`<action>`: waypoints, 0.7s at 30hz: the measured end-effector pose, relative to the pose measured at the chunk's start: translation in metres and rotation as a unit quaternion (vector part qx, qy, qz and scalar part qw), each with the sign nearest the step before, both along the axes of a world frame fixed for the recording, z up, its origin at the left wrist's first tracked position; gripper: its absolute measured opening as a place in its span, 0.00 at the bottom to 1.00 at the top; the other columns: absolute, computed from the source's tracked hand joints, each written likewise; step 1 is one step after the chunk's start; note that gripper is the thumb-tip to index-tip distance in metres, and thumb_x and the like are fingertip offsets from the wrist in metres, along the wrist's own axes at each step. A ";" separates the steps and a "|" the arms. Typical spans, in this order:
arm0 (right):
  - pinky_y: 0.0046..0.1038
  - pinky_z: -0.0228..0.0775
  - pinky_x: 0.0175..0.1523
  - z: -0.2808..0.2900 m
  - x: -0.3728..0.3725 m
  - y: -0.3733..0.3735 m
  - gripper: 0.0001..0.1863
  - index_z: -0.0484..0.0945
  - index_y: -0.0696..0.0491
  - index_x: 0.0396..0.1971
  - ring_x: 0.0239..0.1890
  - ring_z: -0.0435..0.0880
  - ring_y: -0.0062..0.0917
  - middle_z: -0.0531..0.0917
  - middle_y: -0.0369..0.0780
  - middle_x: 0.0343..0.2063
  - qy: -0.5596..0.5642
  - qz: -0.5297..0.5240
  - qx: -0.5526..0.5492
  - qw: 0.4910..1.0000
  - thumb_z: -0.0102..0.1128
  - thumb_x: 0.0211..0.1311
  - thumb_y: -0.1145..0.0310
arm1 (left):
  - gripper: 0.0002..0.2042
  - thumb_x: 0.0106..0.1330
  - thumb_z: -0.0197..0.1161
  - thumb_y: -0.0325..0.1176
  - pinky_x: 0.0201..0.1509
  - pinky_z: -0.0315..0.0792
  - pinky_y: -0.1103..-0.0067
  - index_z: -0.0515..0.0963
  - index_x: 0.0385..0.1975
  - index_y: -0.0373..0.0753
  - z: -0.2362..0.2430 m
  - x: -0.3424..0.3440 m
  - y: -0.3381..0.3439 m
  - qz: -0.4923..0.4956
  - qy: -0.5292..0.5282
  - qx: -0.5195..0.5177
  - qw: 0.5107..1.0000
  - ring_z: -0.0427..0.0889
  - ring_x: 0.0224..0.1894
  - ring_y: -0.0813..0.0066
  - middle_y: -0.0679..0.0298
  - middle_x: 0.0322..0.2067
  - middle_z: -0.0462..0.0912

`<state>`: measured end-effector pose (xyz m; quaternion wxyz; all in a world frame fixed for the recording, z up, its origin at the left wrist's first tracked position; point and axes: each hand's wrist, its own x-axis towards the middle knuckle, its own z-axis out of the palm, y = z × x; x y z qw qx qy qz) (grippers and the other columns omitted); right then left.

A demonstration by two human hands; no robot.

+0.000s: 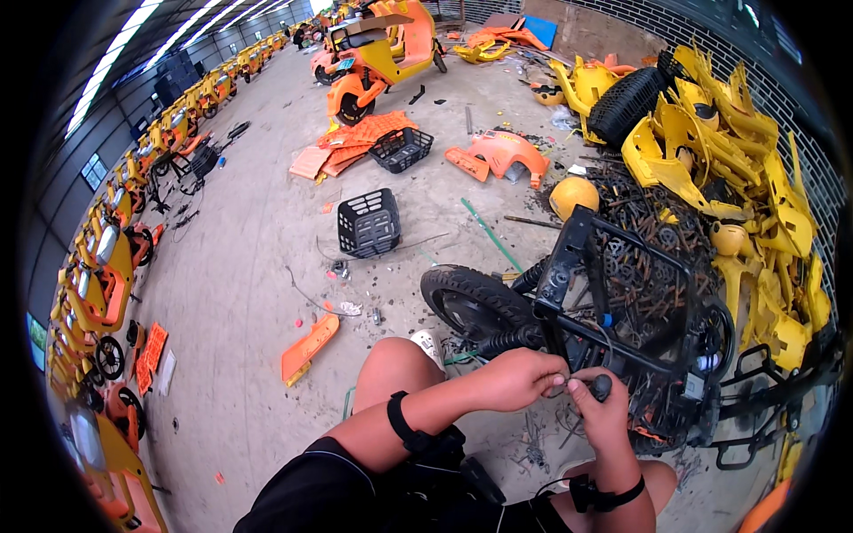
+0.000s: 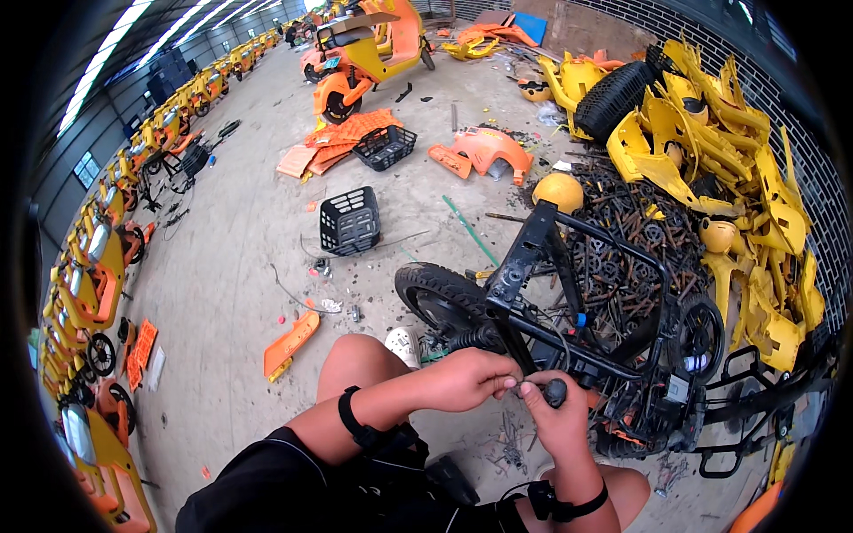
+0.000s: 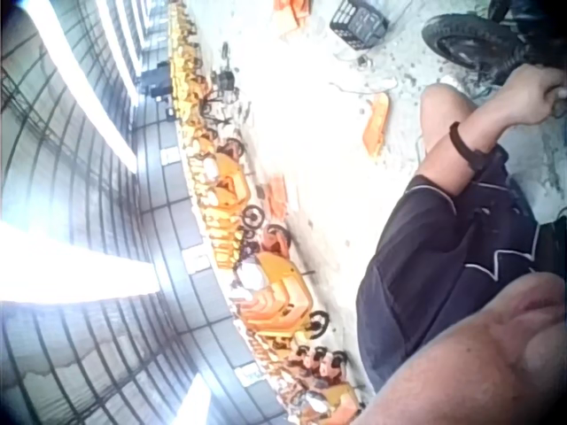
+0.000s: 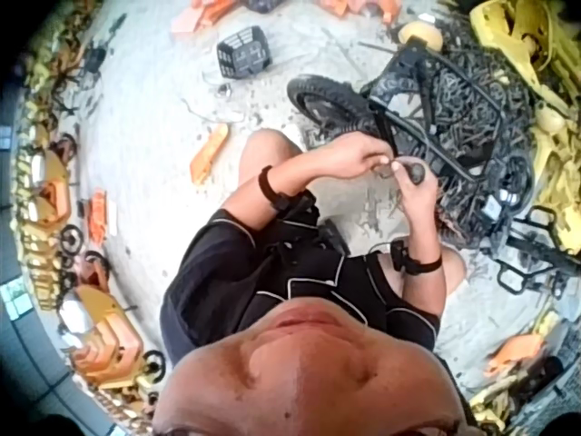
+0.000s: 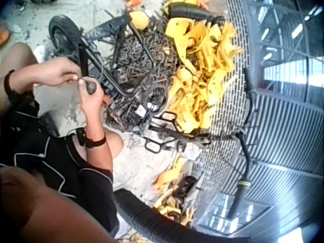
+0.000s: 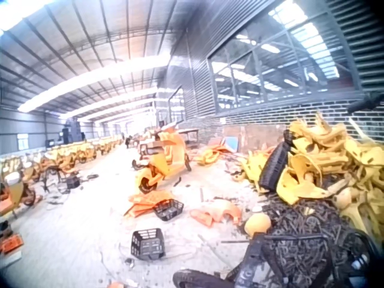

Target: The person twists electrical wires together on a scooter frame and uses a screwdriver to manipulate components while sitting on the floor of a large facility.

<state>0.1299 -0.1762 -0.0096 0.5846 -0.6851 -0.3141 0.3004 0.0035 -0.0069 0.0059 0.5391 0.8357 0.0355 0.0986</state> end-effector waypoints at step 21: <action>0.18 0.63 0.24 0.010 -0.006 -0.003 0.07 0.78 0.60 0.31 0.18 0.72 0.15 0.81 0.38 0.23 0.090 -0.025 0.056 0.994 0.64 0.65 0.72 | 0.06 0.69 0.61 0.32 0.36 0.75 0.67 0.78 0.36 0.36 0.011 0.003 -0.007 0.025 -0.080 0.066 0.994 0.83 0.33 0.55 0.55 0.28 0.83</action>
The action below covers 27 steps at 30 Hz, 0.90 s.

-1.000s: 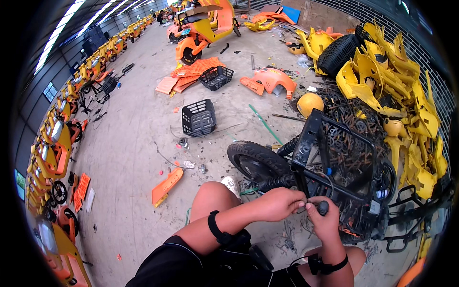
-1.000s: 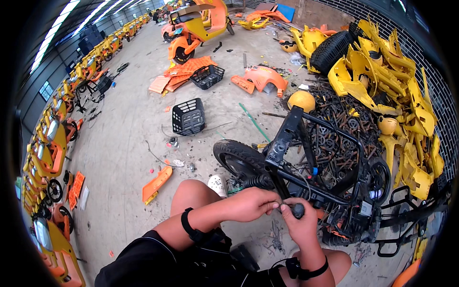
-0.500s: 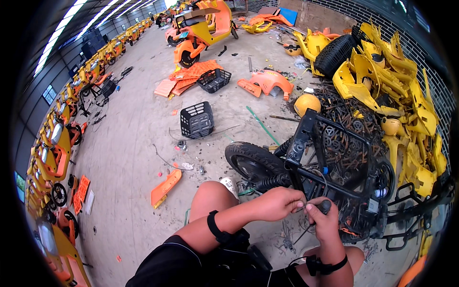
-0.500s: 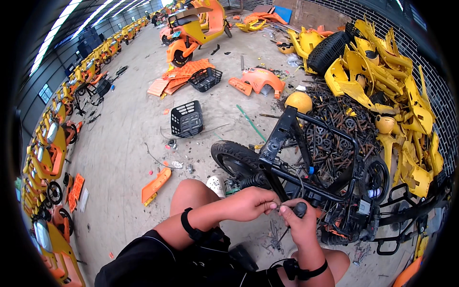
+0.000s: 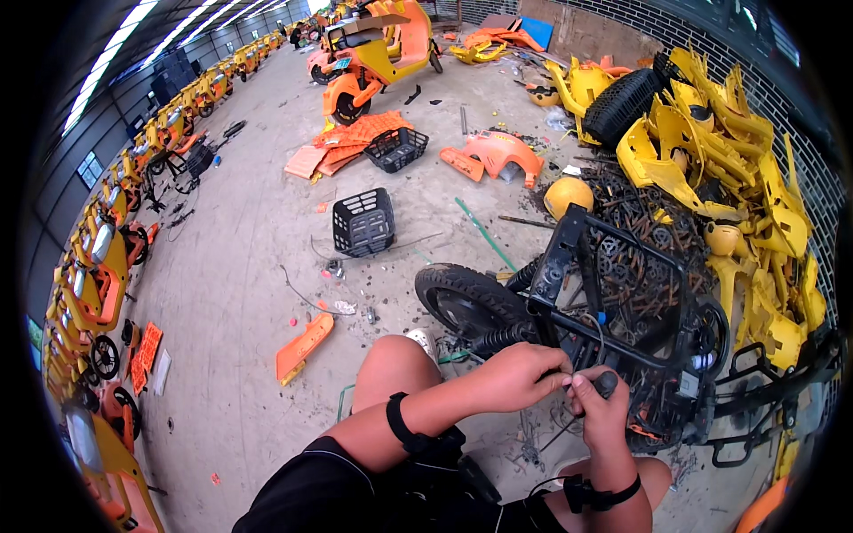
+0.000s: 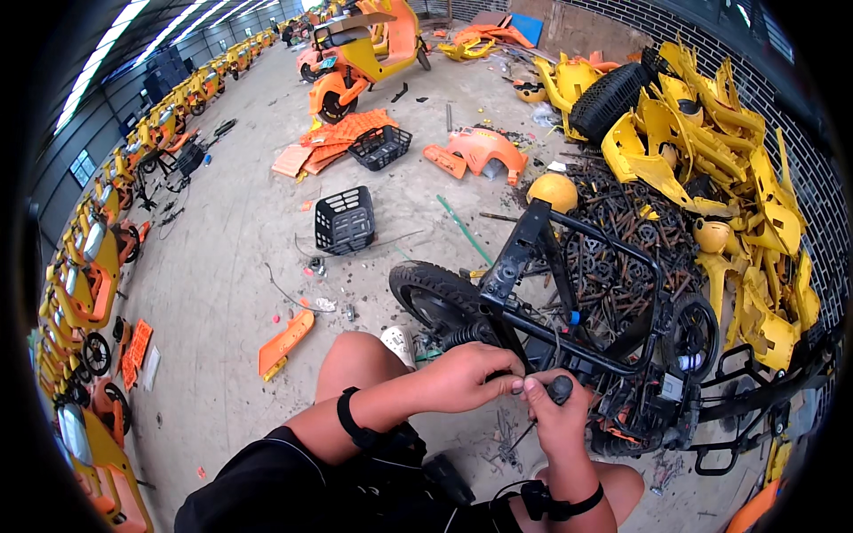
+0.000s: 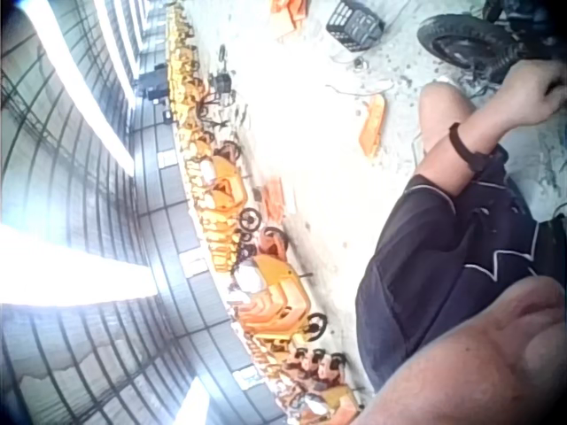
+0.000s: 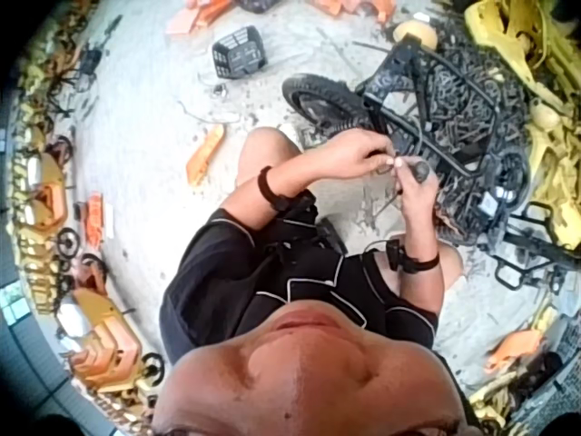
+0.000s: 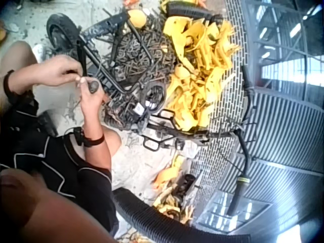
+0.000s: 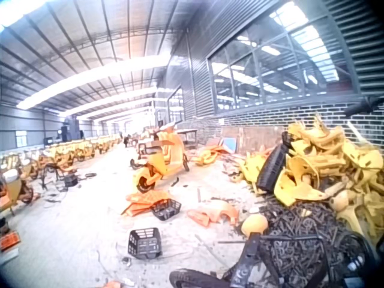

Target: The person twists electrical wires together on a scooter frame and uses a screwdriver to manipulate components while sitting on the floor of a large facility.

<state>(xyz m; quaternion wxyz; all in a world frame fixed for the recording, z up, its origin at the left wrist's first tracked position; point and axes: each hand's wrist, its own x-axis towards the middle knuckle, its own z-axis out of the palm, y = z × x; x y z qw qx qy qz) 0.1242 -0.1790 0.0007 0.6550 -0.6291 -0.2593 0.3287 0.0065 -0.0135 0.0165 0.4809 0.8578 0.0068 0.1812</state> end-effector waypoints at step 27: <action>0.17 0.64 0.26 -0.001 -0.018 0.024 0.06 0.76 0.58 0.32 0.20 0.73 0.14 0.80 0.36 0.22 0.023 -0.042 0.059 0.997 0.63 0.66 0.72 | 0.06 0.69 0.61 0.34 0.38 0.72 0.67 0.78 0.34 0.38 -0.006 -0.010 0.007 0.048 -0.014 -0.002 0.999 0.81 0.32 0.55 0.58 0.27 0.82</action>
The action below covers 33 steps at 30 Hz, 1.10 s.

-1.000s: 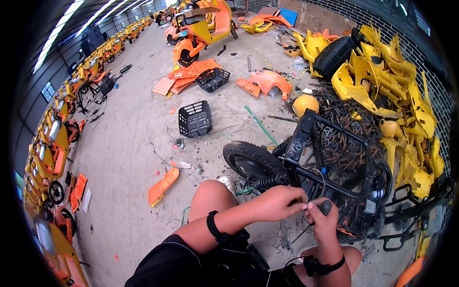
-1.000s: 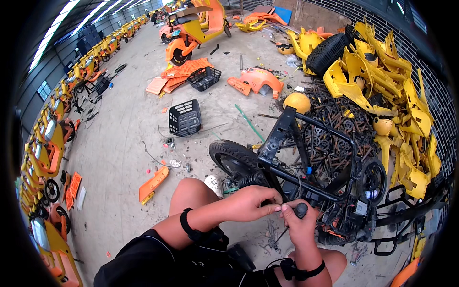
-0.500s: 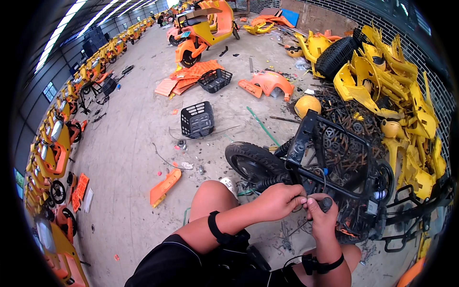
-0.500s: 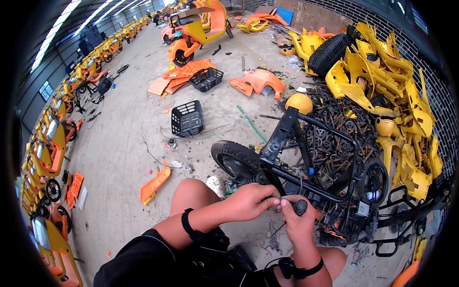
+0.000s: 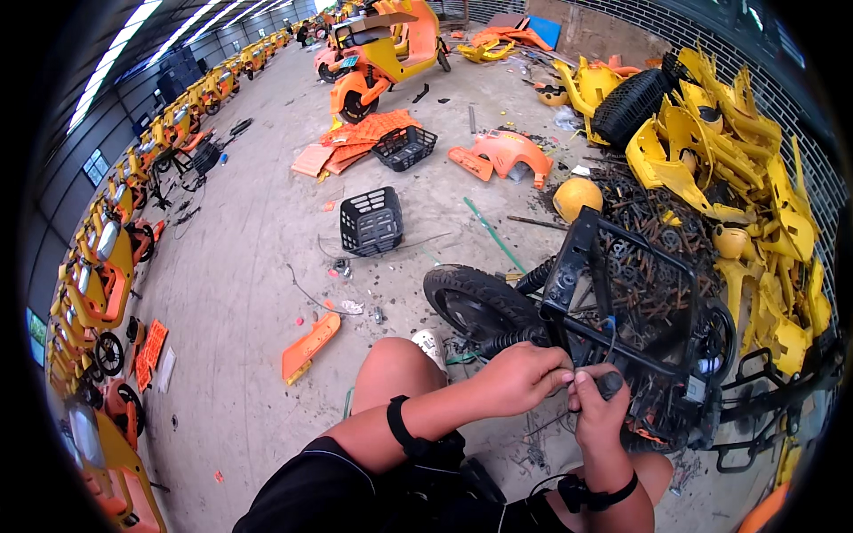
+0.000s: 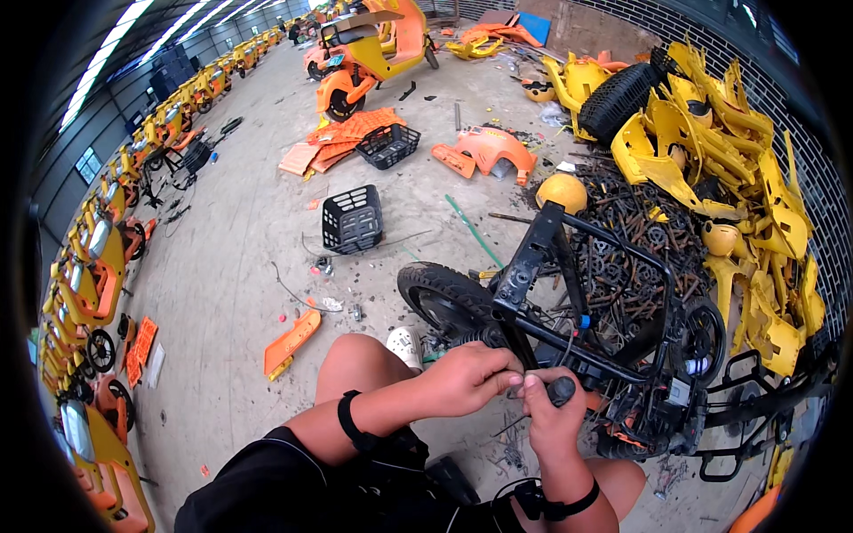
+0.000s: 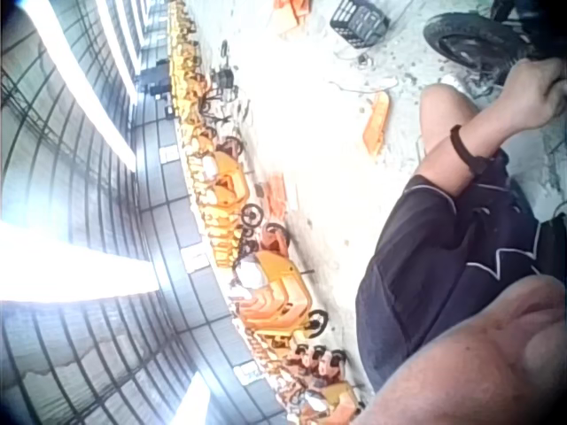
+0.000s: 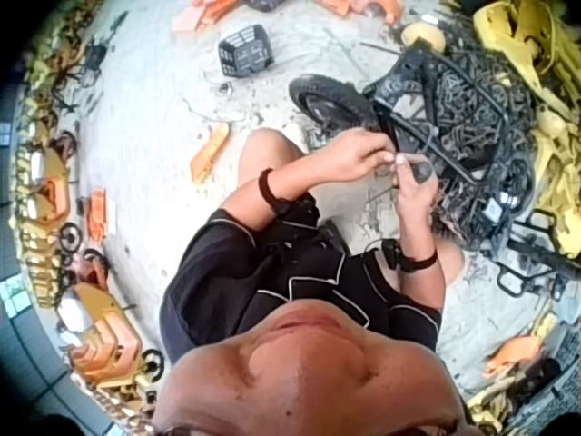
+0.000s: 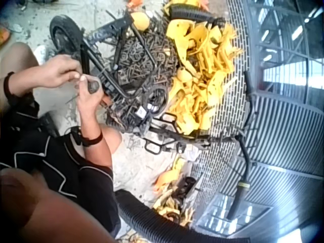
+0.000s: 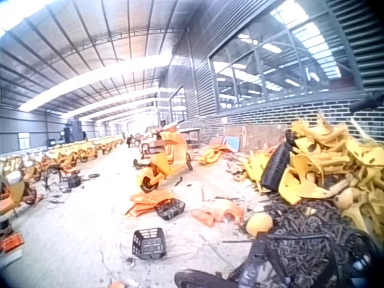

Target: The person twists electrical wires together on a scooter frame and uses a screwdriver to manipulate components while sitting on the floor of a large facility.

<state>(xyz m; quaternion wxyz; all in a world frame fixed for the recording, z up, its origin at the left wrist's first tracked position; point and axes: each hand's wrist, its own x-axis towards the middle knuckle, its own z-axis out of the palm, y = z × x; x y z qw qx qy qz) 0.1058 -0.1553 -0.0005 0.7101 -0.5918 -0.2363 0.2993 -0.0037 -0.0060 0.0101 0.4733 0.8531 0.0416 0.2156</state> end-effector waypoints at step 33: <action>0.18 0.59 0.24 0.238 0.033 -0.027 0.15 0.70 0.59 0.47 0.23 0.62 0.16 0.66 0.34 0.28 -0.270 -0.123 0.362 0.884 0.45 0.77 0.62 | 0.04 0.65 0.62 0.28 0.39 0.73 0.64 0.82 0.36 0.39 0.025 0.031 0.070 0.217 -0.067 0.044 0.973 0.80 0.36 0.50 0.54 0.31 0.78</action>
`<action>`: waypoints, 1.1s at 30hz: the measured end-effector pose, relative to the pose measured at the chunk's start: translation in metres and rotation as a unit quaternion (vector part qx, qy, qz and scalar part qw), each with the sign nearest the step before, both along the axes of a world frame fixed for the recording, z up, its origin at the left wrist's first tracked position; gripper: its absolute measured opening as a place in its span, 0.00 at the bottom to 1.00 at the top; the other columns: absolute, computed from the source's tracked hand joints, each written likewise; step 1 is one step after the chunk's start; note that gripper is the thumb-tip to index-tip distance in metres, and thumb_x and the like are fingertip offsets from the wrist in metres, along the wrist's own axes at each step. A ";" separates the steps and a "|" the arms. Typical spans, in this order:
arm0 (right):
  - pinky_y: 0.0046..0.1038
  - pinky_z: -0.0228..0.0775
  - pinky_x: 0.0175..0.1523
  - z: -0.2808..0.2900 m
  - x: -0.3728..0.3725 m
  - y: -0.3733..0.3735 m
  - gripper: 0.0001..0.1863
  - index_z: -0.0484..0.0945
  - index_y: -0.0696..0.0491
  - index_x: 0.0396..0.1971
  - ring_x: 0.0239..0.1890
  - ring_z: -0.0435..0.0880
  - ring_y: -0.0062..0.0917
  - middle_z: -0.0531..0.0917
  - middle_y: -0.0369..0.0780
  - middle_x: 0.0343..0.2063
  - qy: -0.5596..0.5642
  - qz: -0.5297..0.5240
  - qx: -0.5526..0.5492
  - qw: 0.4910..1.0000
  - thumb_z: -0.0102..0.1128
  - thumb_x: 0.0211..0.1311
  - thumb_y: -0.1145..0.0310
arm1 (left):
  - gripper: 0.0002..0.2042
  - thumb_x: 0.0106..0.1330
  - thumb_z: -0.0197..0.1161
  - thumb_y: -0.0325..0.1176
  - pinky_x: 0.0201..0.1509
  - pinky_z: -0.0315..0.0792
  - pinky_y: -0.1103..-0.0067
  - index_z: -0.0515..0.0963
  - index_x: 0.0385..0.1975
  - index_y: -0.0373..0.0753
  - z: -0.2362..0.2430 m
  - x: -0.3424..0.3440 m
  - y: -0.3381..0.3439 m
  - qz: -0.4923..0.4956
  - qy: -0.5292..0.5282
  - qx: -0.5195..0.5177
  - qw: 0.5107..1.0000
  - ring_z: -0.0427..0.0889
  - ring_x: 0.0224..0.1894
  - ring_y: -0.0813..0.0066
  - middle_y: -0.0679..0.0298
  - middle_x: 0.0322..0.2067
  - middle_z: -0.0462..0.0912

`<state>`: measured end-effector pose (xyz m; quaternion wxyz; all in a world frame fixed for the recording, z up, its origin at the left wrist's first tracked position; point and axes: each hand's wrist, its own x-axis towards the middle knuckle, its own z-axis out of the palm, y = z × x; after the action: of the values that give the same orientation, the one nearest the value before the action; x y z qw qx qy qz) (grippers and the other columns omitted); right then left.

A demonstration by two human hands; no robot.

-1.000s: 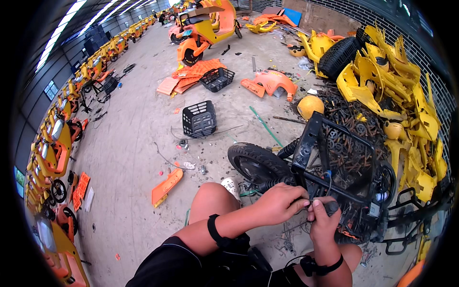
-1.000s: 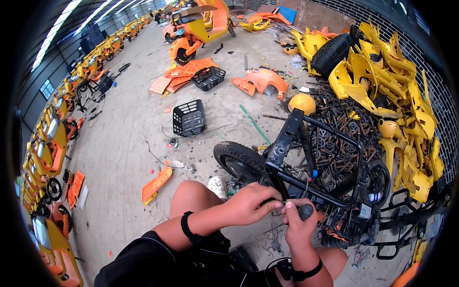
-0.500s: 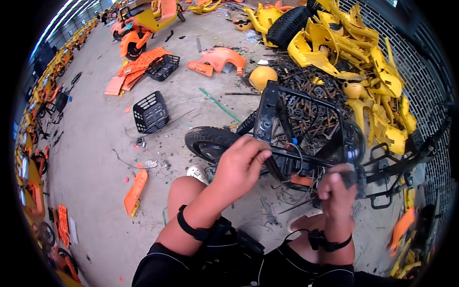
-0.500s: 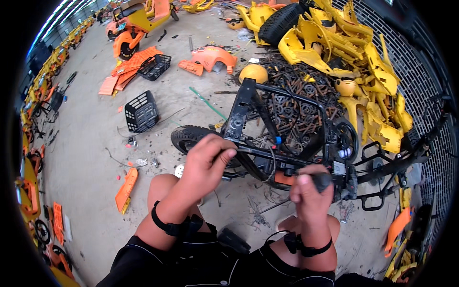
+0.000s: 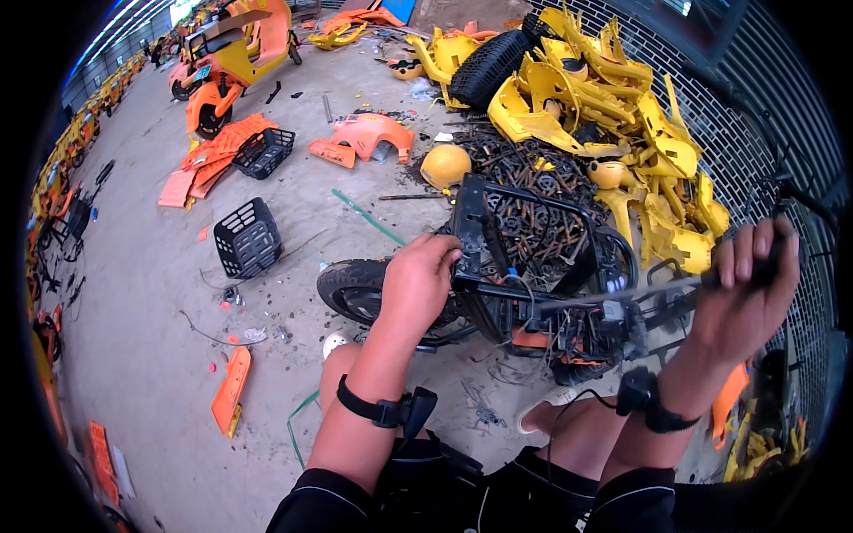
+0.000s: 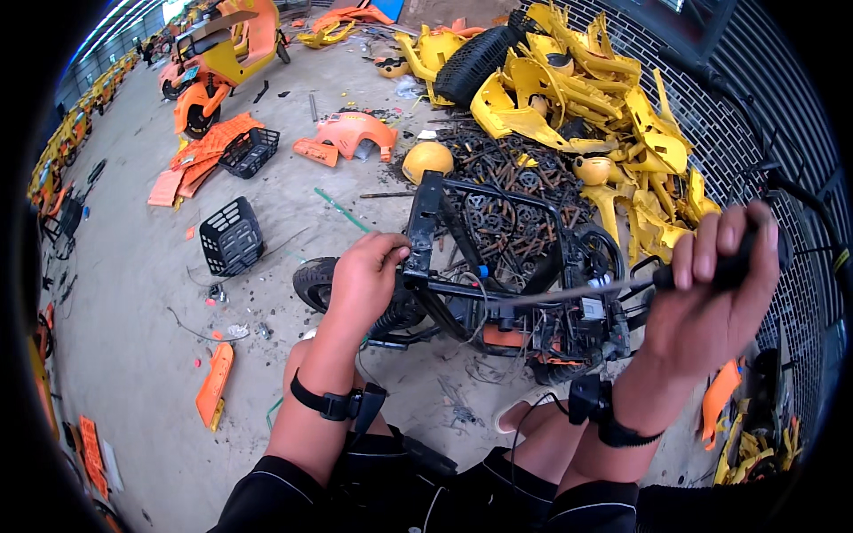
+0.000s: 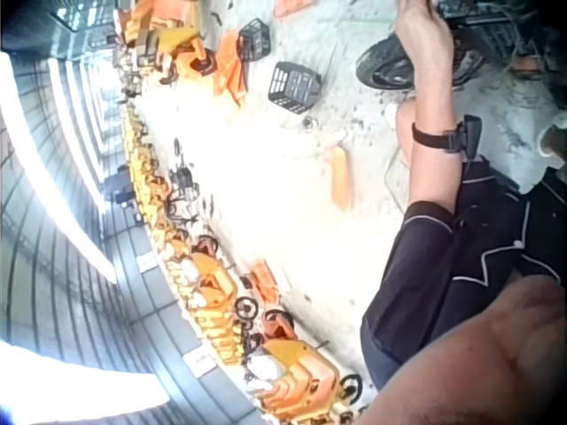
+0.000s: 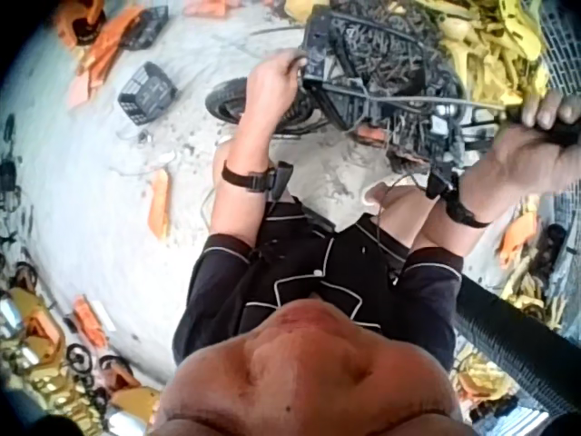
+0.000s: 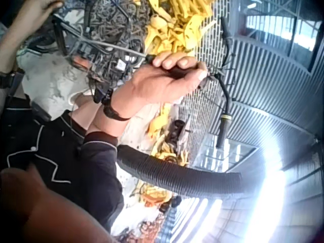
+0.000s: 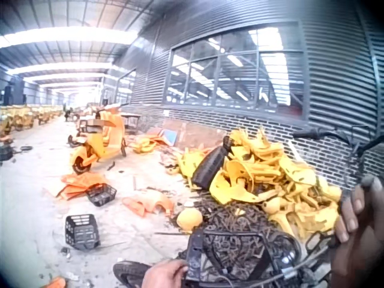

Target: The person twists electrical wires together on a scooter frame and uses a screwdriver to manipulate components while sitting on the floor of a large facility.

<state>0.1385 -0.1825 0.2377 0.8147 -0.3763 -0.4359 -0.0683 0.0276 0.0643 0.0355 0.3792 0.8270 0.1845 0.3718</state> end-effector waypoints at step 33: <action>0.21 0.57 0.24 -0.021 0.016 0.120 0.12 0.75 0.56 0.41 0.21 0.65 0.17 0.70 0.35 0.26 0.040 0.047 0.015 0.998 0.48 0.73 0.63 | 0.06 0.62 0.61 0.23 0.39 0.73 0.67 0.83 0.35 0.41 -0.007 0.006 0.002 0.011 -0.016 0.029 0.999 0.80 0.36 0.54 0.57 0.30 0.79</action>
<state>0.1546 -0.0623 0.2169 0.8393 -0.3454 -0.4193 -0.0214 0.0336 0.0658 0.0281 0.3538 0.8294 0.1766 0.3947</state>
